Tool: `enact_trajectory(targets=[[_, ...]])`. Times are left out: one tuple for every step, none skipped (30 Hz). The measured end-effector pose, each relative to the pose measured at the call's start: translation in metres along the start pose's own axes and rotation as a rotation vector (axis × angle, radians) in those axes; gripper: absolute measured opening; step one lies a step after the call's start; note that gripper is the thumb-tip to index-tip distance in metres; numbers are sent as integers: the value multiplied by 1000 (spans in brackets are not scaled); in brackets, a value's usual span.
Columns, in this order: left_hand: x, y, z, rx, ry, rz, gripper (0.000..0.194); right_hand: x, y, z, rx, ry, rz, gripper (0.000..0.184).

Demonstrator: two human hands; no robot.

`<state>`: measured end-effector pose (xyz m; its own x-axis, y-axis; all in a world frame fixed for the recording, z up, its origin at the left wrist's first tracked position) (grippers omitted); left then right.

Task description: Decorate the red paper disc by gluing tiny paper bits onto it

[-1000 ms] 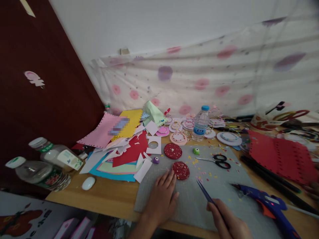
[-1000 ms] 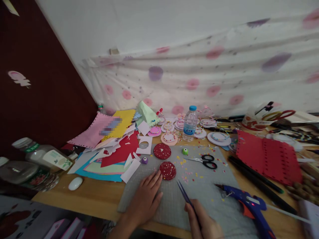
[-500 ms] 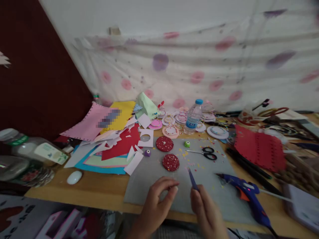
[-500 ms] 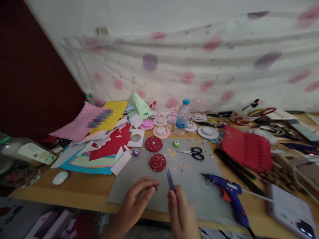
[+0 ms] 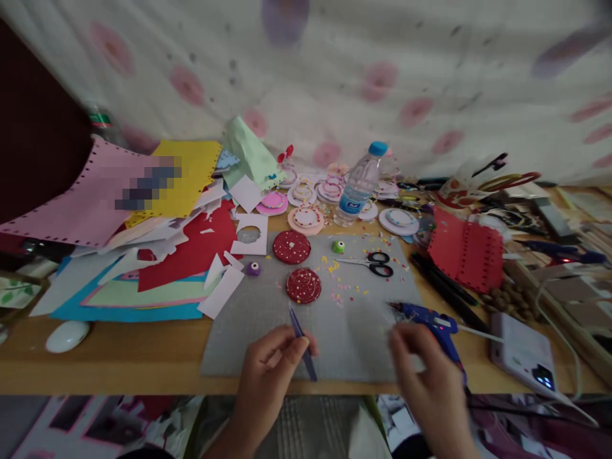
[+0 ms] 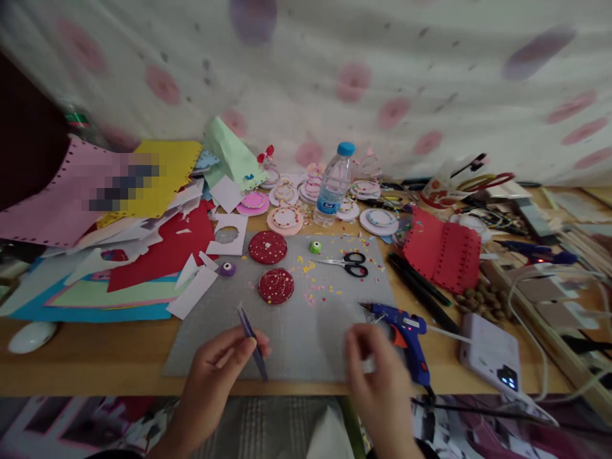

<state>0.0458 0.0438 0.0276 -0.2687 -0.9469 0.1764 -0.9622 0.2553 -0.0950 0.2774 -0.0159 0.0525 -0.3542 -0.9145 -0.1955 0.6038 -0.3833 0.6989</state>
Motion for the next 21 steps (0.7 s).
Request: enact_trajectory(targets=[[-2, 2, 3, 5, 19, 15, 30, -2, 20, -23, 108, -73, -107, 29], [-4, 4, 7, 6, 38, 32, 31, -3, 33, -46, 202, -160, -150, 31], [-6, 5, 12, 5, 55, 51, 32, -2, 45, -64, 287, -232, -198, 34], [-8, 5, 16, 3, 69, 72, 33, 0, 53, -76, 342, -279, -220, 35], [-9, 5, 21, 2, 85, 91, 34, 0, 57, -83, 370, -298, -229, 35], [-11, 4, 25, 4, 100, 110, 34, 0, 57, -83, 377, -291, -227, 33], [-13, 3, 28, 8, 113, 125, 34, -2, 53, -78, 364, -257, -208, 30], [-15, 2, 31, 16, 129, 139, 33, -5, 45, -68, 335, -197, -182, 26], [-17, 0, 33, 30, 144, 153, 32, -9, 35, -56, 302, -125, -145, 22], [-19, -2, 34, 46, 162, 168, 31, -13, 23, -40, 263, -40, -96, 16], [-21, -4, 35, 62, 178, 184, 29, -16, 13, -24, 216, 51, -63, 12], [-23, -6, 35, 74, 190, 204, 29, -19, 0, -12, 181, 104, -8, 7], [-24, -8, 34, 77, 199, 224, 28, -21, -11, 0, 144, 153, 39, 4], [-25, -10, 33, 72, 200, 246, 29, -21, -21, 8, 101, 174, 91, 5], [-26, -12, 32, 60, 196, 266, 30, -20, -33, 15, 46, 192, 158, 8], [-26, -14, 31, 50, 193, 282, 32, -17, -44, 20, -11, 204, 229, 11], [-25, -17, 32, 43, 192, 298, 32, -13, -52, 26, -62, 214, 292, 13], [-24, -19, 33, 42, 193, 315, 33, -8, -59, 30, -107, 220, 344, 15], [-23, -22, 36, 46, 196, 329, 32, -4, -64, 33, -144, 217, 380, 15], [-22, -25, 38, 55, 203, 336, 31, -1, -67, 36, -176, 204, 405, 15], [-22, -27, 41, 68, 206, 335, 29, 2, -69, 37, -207, 181, 428, 12]])
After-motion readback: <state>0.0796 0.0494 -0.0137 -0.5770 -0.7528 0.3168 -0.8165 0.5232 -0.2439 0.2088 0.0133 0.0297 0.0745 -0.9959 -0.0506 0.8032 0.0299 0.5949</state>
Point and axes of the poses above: each hand's wrist, its own x-axis away from the middle knuckle, its own y-axis out of the back of the hand, z = x × y, the point moved 10 cm from there along -x, towards the middle knuckle, and after that the axes turned 2 degrees about z, right-handed, at the moved point
